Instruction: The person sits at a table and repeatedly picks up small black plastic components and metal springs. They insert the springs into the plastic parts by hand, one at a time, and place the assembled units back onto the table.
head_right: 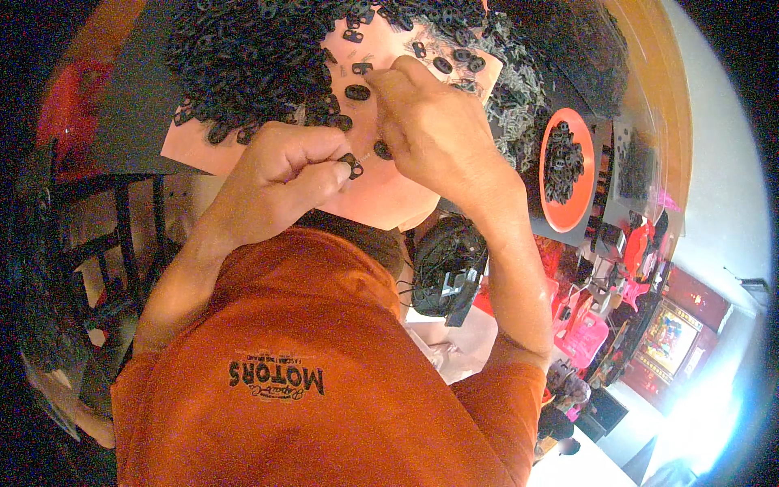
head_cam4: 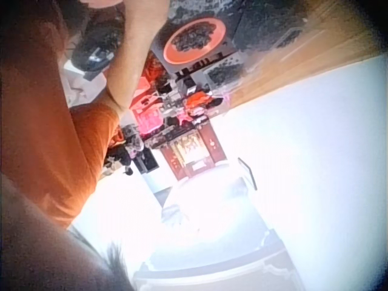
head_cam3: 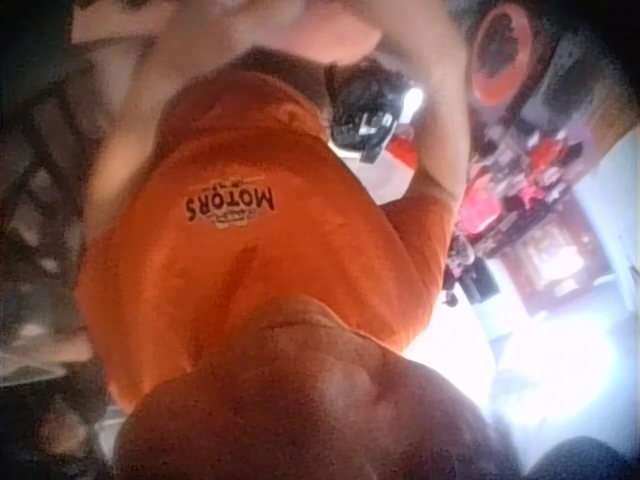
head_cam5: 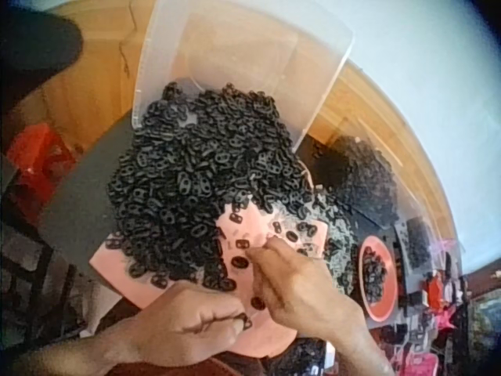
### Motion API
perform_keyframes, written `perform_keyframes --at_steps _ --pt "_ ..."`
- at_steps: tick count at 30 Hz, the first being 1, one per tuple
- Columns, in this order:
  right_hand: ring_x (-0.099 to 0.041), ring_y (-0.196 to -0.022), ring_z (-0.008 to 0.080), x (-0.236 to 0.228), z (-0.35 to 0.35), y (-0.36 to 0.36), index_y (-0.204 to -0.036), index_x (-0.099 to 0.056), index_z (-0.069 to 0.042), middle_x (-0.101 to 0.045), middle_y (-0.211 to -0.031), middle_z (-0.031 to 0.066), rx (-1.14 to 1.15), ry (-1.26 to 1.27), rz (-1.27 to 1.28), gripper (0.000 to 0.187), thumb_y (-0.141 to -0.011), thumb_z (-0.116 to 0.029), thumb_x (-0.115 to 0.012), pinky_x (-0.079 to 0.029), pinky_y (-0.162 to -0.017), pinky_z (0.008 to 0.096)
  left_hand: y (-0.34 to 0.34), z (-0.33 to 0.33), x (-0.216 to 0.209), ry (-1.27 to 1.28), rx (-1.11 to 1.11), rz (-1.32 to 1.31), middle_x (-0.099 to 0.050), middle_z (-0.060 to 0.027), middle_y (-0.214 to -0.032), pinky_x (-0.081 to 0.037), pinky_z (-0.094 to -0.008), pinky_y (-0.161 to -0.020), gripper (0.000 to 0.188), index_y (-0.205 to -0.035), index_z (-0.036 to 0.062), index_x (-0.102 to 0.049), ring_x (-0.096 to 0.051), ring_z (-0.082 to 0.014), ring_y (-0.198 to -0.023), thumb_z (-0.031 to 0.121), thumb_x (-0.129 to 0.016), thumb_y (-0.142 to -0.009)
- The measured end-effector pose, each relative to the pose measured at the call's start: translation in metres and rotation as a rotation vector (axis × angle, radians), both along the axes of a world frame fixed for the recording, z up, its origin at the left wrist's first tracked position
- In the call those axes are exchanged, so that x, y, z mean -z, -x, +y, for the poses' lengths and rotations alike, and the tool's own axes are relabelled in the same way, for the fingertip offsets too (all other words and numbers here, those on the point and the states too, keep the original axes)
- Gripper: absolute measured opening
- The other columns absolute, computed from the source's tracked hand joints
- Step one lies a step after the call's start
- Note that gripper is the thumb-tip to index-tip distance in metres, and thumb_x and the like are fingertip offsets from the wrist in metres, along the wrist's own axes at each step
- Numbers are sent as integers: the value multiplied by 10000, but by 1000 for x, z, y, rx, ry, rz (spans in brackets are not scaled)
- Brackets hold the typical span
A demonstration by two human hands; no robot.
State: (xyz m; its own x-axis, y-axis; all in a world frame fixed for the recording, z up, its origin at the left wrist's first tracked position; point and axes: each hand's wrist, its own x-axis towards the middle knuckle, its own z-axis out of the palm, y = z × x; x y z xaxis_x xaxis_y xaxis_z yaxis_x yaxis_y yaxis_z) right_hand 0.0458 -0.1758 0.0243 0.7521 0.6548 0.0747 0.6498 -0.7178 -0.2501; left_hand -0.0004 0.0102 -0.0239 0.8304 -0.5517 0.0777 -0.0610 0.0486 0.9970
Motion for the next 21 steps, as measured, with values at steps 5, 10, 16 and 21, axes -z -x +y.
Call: perform_keyframes --at_steps 5,10,16,21 --pt "-575 -745 355 7 -1 -8 -947 -569 -24 -539 -854 145 -19 -66 -22 161 -810 -97 -525 -468 -617 431 0 -1 0 11 9 12 -410 7 -571 -315 -256 -475 205 -658 10 -464 -374 -61 -538 117 -488 -831" --pt "-572 -743 377 9 6 -13 -890 -559 -26 -549 -820 166 1 -29 16 143 -834 -152 -521 -457 -618 449 -1 0 0 7 8 -12 -412 11 -575 -314 -256 -478 210 -655 13 -458 -371 -61 -540 117 -489 -834" --pt "-568 -743 404 5 10 -18 -833 -542 -13 -567 -806 196 2 3 59 141 -825 -150 -513 -444 -627 474 -1 -1 -2 32 9 -1 -394 10 -578 -304 -260 -479 201 -661 16 -454 -355 -65 -542 113 -491 -833" --pt "-566 -746 408 4 9 -20 -805 -537 5 -574 -808 212 5 8 121 152 -795 -147 -538 -438 -637 480 -1 0 -2 0 3 -16 -387 16 -575 -295 -258 -475 201 -660 19 -452 -347 -64 -540 117 -490 -832"
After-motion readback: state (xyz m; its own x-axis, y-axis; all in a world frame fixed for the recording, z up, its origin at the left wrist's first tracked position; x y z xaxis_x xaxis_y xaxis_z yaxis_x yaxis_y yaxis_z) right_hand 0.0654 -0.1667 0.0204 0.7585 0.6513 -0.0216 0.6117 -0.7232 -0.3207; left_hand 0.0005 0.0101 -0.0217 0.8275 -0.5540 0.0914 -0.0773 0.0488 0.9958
